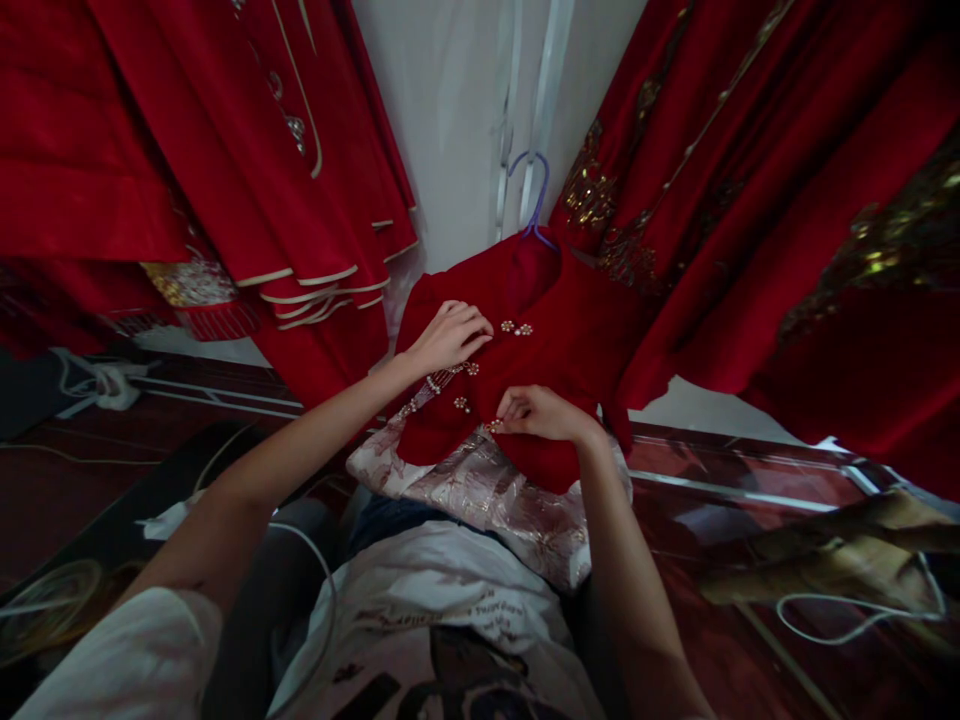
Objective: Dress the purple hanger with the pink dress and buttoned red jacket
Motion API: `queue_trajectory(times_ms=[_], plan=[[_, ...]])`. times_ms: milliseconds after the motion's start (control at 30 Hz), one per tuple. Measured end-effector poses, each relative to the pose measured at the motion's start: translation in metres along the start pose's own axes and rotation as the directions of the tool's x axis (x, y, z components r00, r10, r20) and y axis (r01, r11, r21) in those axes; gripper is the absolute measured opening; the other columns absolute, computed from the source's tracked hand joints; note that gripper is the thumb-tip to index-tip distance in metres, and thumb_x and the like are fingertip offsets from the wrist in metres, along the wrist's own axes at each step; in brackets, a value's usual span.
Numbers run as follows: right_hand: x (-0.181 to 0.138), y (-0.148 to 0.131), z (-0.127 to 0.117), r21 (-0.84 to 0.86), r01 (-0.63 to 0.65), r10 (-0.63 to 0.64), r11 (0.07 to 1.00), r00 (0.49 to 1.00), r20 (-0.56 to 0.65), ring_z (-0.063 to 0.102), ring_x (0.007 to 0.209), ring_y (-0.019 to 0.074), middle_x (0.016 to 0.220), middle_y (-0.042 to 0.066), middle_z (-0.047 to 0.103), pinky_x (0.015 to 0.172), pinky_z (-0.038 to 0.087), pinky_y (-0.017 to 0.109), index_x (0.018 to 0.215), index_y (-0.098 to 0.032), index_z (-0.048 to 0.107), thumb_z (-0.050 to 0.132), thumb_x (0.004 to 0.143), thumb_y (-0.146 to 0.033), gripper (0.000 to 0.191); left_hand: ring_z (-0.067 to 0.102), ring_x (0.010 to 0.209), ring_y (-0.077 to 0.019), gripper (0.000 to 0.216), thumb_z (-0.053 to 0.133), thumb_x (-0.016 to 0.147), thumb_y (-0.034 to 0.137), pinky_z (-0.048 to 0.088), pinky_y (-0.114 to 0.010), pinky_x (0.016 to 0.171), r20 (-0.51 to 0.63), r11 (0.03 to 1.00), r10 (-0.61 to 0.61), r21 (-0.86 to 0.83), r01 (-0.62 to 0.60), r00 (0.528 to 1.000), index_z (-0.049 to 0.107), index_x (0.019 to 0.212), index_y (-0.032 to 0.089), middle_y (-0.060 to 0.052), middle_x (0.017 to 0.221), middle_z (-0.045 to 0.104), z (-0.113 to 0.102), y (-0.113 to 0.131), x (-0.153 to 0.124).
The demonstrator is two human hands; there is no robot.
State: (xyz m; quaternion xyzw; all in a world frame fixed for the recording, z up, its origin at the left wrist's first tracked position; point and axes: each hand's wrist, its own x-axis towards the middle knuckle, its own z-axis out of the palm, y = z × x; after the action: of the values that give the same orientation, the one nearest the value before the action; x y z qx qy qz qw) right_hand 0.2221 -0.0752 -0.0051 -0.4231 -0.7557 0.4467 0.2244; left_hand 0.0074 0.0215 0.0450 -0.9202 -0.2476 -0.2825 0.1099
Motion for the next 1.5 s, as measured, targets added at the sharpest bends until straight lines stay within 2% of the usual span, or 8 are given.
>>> queue_trajectory(times_ms=[100, 233, 500, 800, 1000, 1333, 1433, 1500], plan=[[-0.009, -0.007, -0.006, 0.058, -0.014, 0.008, 0.998, 0.995, 0.1, 0.062, 0.067, 0.0137, 0.074, 0.003, 0.069, 0.065, 0.049, 0.027, 0.079, -0.016, 0.063, 0.074, 0.068, -0.036, 0.026, 0.05, 0.1, -0.0213, 0.028, 0.049, 0.092, 0.038, 0.033, -0.039, 0.095, -0.044, 1.0, -0.01, 0.023, 0.011, 0.999, 0.062, 0.113, 0.022, -0.008, 0.109, 0.058, 0.013, 0.013, 0.017], [-0.02, -0.013, -0.015, 0.101, -0.023, 0.01, 0.995, 0.992, 0.125, 0.064, 0.071, 0.0141, 0.077, 0.003, 0.07, 0.07, 0.05, 0.029, 0.081, -0.016, 0.065, 0.075, 0.067, -0.038, 0.028, 0.048, 0.1, -0.0222, 0.027, 0.047, 0.093, 0.038, 0.031, -0.041, 0.095, -0.075, 0.999, -0.039, 0.016, 0.04, 0.996, 0.064, 0.105, 0.021, -0.008, 0.107, 0.057, 0.024, 0.024, 0.036], [-0.027, -0.009, -0.026, 0.112, -0.032, 0.027, 0.993, 0.999, 0.045, 0.067, 0.08, 0.0157, 0.084, 0.005, 0.073, 0.079, 0.052, 0.033, 0.087, -0.016, 0.067, 0.072, 0.071, -0.037, 0.027, 0.049, 0.104, -0.0238, 0.018, 0.053, 0.089, 0.03, 0.027, -0.046, 0.101, -0.022, 0.998, 0.057, 0.025, -0.057, 0.998, 0.062, 0.098, 0.017, -0.008, 0.107, 0.06, 0.025, 0.021, 0.048], [-0.031, -0.011, -0.03, 0.114, -0.03, 0.038, 0.993, 0.997, -0.063, 0.067, 0.083, 0.0156, 0.086, 0.005, 0.072, 0.081, 0.053, 0.034, 0.097, -0.016, 0.064, 0.068, 0.077, -0.034, 0.027, 0.052, 0.103, -0.0231, 0.015, 0.05, 0.089, 0.022, 0.019, -0.052, 0.112, 0.004, 0.991, 0.106, 0.086, -0.106, 0.994, 0.062, 0.094, 0.017, -0.007, 0.092, 0.064, 0.023, 0.022, 0.056], [-0.032, -0.015, -0.029, 0.152, -0.044, 0.052, 0.987, 0.997, -0.054, 0.067, 0.078, 0.0156, 0.085, 0.006, 0.071, 0.08, 0.054, 0.035, 0.096, -0.015, 0.063, 0.067, 0.078, -0.038, 0.03, 0.053, 0.099, -0.0233, 0.013, 0.055, 0.085, 0.024, 0.019, -0.054, 0.111, 0.023, 0.992, 0.084, 0.091, -0.086, 0.996, 0.062, 0.092, 0.016, -0.007, 0.09, 0.063, 0.023, 0.02, 0.061], [-0.031, -0.013, -0.029, 0.153, -0.034, 0.044, 0.988, 0.997, -0.064, 0.067, 0.078, 0.0161, 0.084, 0.006, 0.071, 0.079, 0.054, 0.036, 0.097, -0.016, 0.063, 0.067, 0.077, -0.041, 0.033, 0.057, 0.093, -0.0203, 0.013, 0.05, 0.09, 0.023, 0.015, -0.054, 0.113, 0.043, 0.982, 0.171, 0.077, -0.174, 0.984, 0.061, 0.094, 0.018, -0.004, 0.086, 0.065, 0.018, 0.014, 0.062], [-0.031, -0.014, -0.03, 0.113, 0.011, 0.005, 0.994, 0.99, -0.142, 0.067, 0.082, 0.0172, 0.085, 0.006, 0.071, 0.083, 0.053, 0.037, 0.096, -0.017, 0.064, 0.067, 0.077, -0.041, 0.031, 0.059, 0.089, -0.0202, 0.016, 0.046, 0.092, 0.023, 0.014, -0.054, 0.114, 0.048, 0.977, 0.182, 0.1, -0.186, 0.982, 0.061, 0.094, 0.018, -0.004, 0.083, 0.066, 0.014, 0.013, 0.061], [-0.028, -0.017, -0.032, 0.067, 0.072, -0.051, 0.995, 0.962, -0.27, 0.066, 0.087, 0.0182, 0.091, 0.007, 0.071, 0.089, 0.052, 0.038, 0.094, -0.018, 0.065, 0.066, 0.078, -0.043, 0.03, 0.06, 0.089, -0.0204, 0.018, 0.044, 0.093, 0.024, 0.013, -0.054, 0.114, 0.04, 0.976, 0.188, 0.103, -0.192, 0.981, 0.06, 0.095, 0.018, -0.004, 0.083, 0.066, 0.011, 0.014, 0.06]])
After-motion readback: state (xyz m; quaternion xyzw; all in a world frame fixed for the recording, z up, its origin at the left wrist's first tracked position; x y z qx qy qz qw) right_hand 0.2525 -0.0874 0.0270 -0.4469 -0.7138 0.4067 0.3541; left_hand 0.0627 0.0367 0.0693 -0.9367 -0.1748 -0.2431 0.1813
